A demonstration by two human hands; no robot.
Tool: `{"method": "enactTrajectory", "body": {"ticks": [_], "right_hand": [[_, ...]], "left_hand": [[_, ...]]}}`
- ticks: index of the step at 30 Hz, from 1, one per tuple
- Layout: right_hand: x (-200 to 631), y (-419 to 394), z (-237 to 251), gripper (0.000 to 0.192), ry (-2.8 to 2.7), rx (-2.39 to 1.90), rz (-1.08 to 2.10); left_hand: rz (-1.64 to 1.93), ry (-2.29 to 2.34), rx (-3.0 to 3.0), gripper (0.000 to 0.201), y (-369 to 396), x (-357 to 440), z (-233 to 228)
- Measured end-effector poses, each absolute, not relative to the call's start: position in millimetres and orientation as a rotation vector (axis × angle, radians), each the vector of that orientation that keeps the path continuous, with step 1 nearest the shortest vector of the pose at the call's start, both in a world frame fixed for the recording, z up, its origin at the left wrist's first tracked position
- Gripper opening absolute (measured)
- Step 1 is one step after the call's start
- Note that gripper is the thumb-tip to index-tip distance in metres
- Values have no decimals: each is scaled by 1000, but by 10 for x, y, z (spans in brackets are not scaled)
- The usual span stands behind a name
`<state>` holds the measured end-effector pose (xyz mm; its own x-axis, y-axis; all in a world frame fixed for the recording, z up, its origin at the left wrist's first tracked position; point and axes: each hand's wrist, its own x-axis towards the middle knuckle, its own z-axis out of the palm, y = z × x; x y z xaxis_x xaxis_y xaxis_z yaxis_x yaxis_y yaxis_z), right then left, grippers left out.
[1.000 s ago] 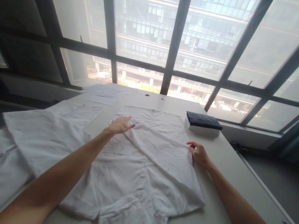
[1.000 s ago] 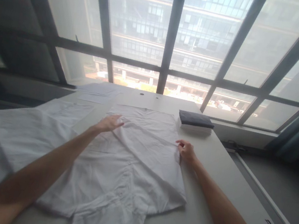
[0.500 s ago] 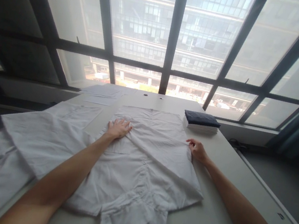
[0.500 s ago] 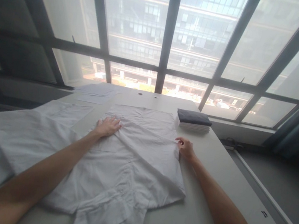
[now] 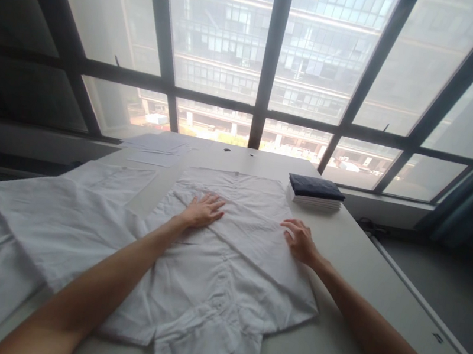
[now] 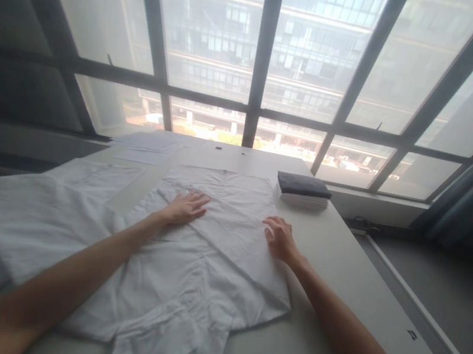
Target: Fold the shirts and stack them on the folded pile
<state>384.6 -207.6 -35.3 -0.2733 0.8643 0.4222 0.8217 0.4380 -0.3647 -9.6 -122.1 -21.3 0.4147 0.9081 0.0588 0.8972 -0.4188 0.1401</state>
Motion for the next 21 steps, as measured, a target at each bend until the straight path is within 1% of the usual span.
{"method": "enactTrajectory", "body": {"ticks": [4,7,10,13,15,18,21], "right_hand": [[3761,-2112,-412,52,-2346,-1468,299],[3834,-2066,-451,57,-2344,-1443,403],[3951,-1993,-456,50,-2159,-1366,433],[4056,-1920,-450,44,-1905,-1375,349],[4106,-1884,-455,37,-1827,-1365,312],[4143,-1858,-475,27,-1879,-1327,305],[4139,-1855,-494,25,-1924,-1338,274]], "left_hand": [[162,1660,2501,64,-1229,-162,-174],[175,1684,2472,65,-1215,-184,-166],[316,1771,2429,60,-1166,-231,-187],[640,2003,2294,52,-1092,-374,-197],[768,2171,2153,48,-1054,-512,-191],[730,2306,2013,45,-1040,-695,-189],[680,2341,1993,39,-1055,-769,-200]]}}
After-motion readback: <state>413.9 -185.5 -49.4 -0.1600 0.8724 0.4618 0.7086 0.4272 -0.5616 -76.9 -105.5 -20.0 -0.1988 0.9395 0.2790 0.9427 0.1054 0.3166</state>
